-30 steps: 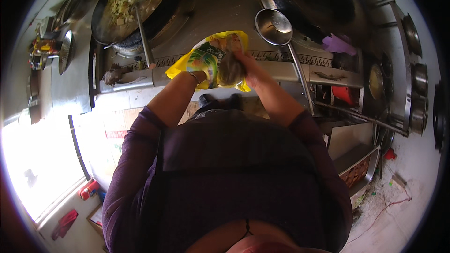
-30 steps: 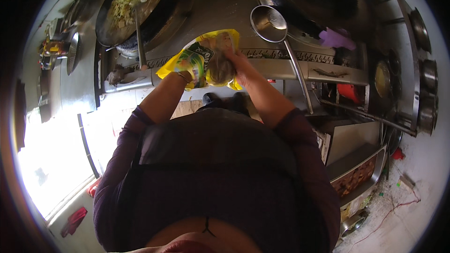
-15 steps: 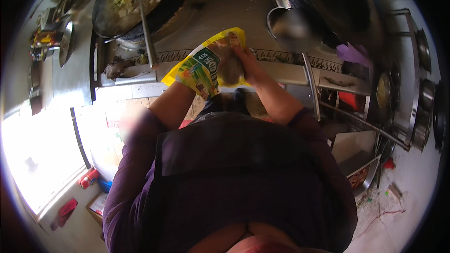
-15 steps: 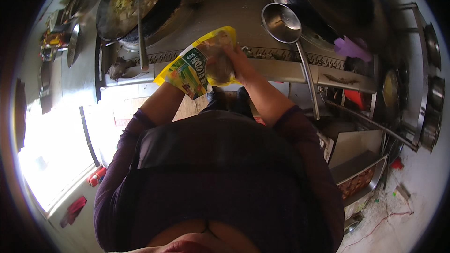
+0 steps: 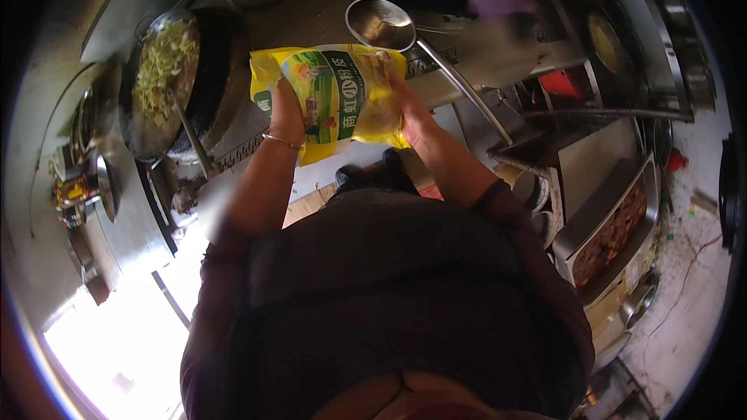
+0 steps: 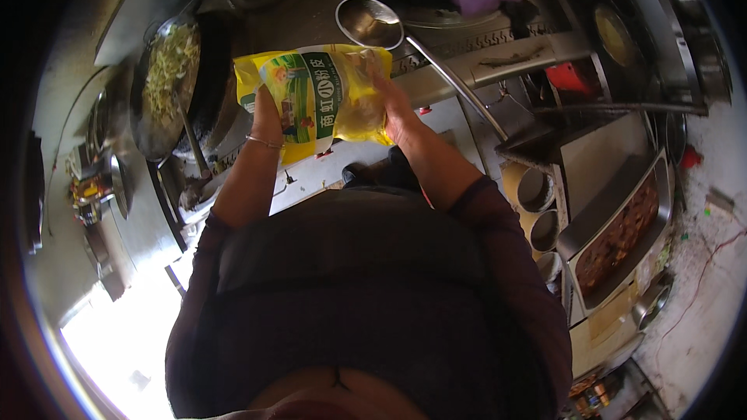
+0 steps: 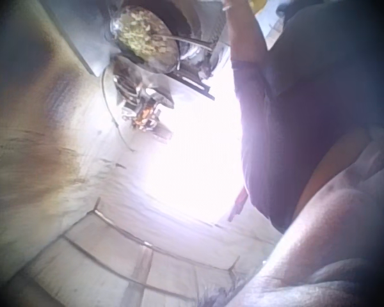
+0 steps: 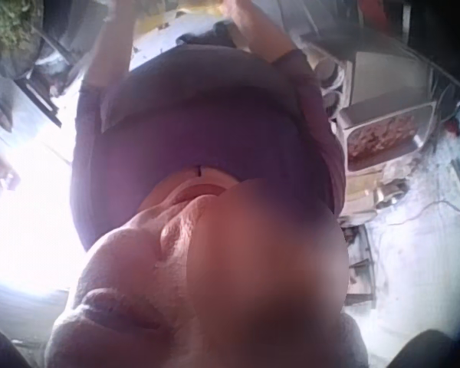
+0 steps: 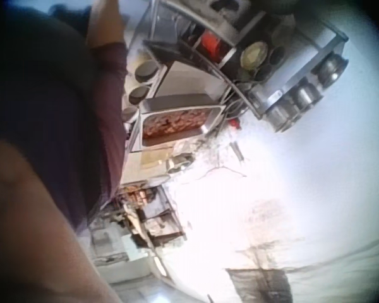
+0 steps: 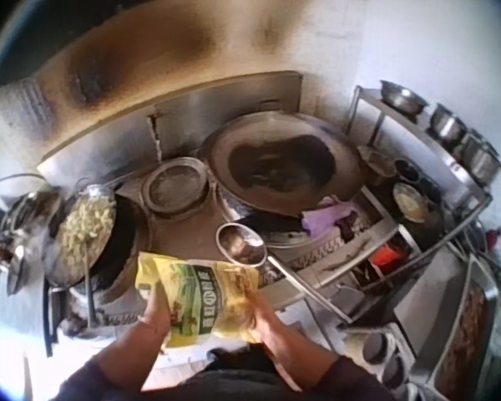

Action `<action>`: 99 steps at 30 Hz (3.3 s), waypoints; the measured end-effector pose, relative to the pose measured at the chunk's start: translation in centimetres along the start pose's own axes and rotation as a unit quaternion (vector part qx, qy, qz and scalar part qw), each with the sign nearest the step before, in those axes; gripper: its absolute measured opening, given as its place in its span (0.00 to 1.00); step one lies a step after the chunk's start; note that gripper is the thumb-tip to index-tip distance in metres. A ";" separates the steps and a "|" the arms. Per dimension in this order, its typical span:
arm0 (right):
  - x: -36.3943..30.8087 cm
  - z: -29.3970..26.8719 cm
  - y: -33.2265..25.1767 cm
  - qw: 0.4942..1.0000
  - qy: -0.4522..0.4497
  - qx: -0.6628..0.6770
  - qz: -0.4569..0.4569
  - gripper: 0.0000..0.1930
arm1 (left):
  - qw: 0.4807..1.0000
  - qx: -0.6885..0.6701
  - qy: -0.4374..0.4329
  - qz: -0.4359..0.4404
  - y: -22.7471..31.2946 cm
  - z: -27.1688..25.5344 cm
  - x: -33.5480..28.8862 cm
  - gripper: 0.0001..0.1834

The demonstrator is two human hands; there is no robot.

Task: The person slices tofu into cubes and adds them to a wok containing vegetables. They stir the contents, then add a powdered seasoning from a yellow packet and liquid from a ladle, continuing to stir the mixture in the wok.

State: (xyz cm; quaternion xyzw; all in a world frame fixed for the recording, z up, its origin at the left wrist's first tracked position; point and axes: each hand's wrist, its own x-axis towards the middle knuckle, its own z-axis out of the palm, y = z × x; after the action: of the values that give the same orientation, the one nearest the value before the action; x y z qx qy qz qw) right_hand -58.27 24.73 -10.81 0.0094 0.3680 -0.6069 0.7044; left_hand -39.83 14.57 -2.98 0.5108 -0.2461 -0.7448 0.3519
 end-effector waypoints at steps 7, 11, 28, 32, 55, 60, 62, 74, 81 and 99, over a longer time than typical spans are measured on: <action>0.3 -0.9 1.2 0.975 -0.178 0.119 0.061 0.34 | 0.769 0.543 -0.100 0.323 3.8 5.1 -6.4 0.21; 0.0 -0.5 1.9 0.948 -0.211 0.213 0.104 0.36 | 0.752 0.546 -0.092 0.357 5.9 6.1 -8.9 0.20; -1.5 1.1 3.9 0.938 -0.224 0.259 0.058 0.31 | 0.832 0.425 -0.108 0.340 10.2 5.7 -15.1 0.21; -4.7 0.0 3.7 0.941 -0.204 0.270 -0.022 0.32 | 0.751 0.516 -0.200 0.360 9.5 5.8 -15.9 0.19; -35.4 -11.8 4.7 0.876 -0.022 0.266 -0.401 0.31 | 0.427 0.471 -0.612 0.471 -6.6 22.1 -34.9 0.19; -47.7 -20.3 3.8 0.827 -0.065 0.294 -0.474 0.31 | 0.393 0.411 -0.658 0.494 -15.2 29.7 -44.2 0.18; -52.5 -23.9 3.6 0.820 -0.009 0.332 -0.467 0.32 | 0.439 0.393 -0.679 0.437 -19.7 32.9 -47.4 0.17; -71.2 -38.7 6.1 0.745 0.096 0.373 -0.544 0.36 | 0.635 0.197 -0.735 -0.130 -38.9 45.0 -54.2 0.22; -78.1 -53.4 5.0 0.709 0.178 0.191 -0.655 0.32 | 0.666 0.160 -0.692 -0.229 -39.7 45.7 -49.4 0.24; -77.3 -44.3 -1.7 0.185 0.711 -0.376 -0.564 0.25 | 0.853 0.076 -0.512 -0.066 -20.7 22.6 -33.1 0.23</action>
State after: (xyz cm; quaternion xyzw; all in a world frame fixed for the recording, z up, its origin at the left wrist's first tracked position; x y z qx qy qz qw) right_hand -81.63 110.23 -1.36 -0.0389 0.8027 -0.3649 -0.4702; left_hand -58.93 53.50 9.54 0.0970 -0.4130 -0.9015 0.0856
